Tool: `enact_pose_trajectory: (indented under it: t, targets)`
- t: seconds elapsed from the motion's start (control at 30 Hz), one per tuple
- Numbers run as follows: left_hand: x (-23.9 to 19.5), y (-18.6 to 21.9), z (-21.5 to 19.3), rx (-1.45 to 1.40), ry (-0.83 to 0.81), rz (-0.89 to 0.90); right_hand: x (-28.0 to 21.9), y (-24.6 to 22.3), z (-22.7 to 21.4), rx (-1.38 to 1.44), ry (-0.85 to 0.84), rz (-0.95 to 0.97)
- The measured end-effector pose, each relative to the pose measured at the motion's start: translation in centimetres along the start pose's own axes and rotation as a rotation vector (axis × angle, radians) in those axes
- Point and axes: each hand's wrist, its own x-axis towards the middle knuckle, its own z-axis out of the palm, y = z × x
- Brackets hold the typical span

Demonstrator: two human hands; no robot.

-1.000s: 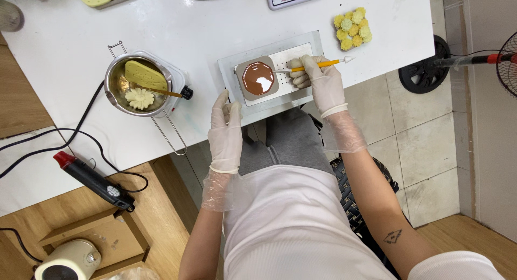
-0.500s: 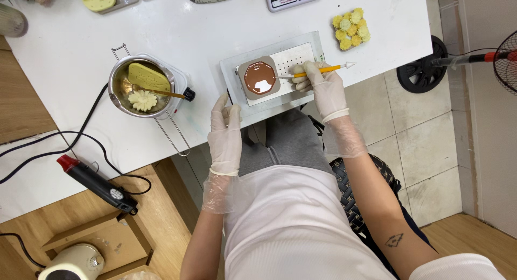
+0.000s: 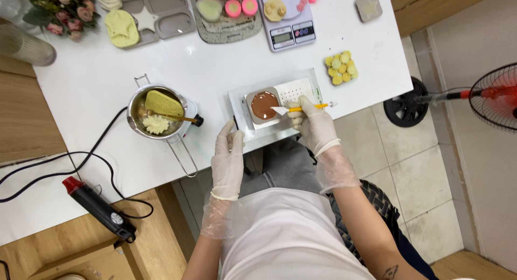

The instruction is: The person melts a brown substance in a pot on a hot plate and pours it into a star-shaped mold. They then use a lighter to heat the surface of the liquid in the mold. Finally, they place small yellow flower-shaped objects into the mold and use a pencil to arrange them.

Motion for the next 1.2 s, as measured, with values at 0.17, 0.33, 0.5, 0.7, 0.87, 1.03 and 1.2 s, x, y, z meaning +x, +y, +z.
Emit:
enact_pose_trajectory:
  t: [0.17, 0.33, 0.5, 0.7, 0.87, 1.03, 1.2]
  targets:
    - [-1.1, -0.6, -2.4, -0.190, 0.036, 0.050, -0.6, 1.2, 3.2, 0.164, -0.013, 0.181]
    - [-0.4, -4.6, -5.8, -0.276, 0.525, 0.146, -0.5, 3.0, 9.6, 0.227, -0.182, 0.238]
    - [2.5, -11.3, -9.2, -0.451, 0.488, -0.111, 0.0, 5.8, 16.0, 0.072, -0.236, 0.234]
    - [5.2, -15.2, -8.6, -0.646, 0.048, -0.296, -1.0, 7.8, 20.0, -0.108, -0.353, 0.170]
    - [4.8, -14.2, -7.0, -0.712, -0.145, -0.243, -2.9, 8.1, 19.6, -0.377, -0.269, 0.056]
    - [5.1, -12.7, -7.2, -0.849, -0.176, -0.207, -2.9, 9.0, 19.9, -0.413, -0.258, -0.182]
    - [4.5, -13.0, -7.0, -0.827, -0.163, -0.184, -4.1, 9.9, 18.5, -0.625, -0.222, -0.349]
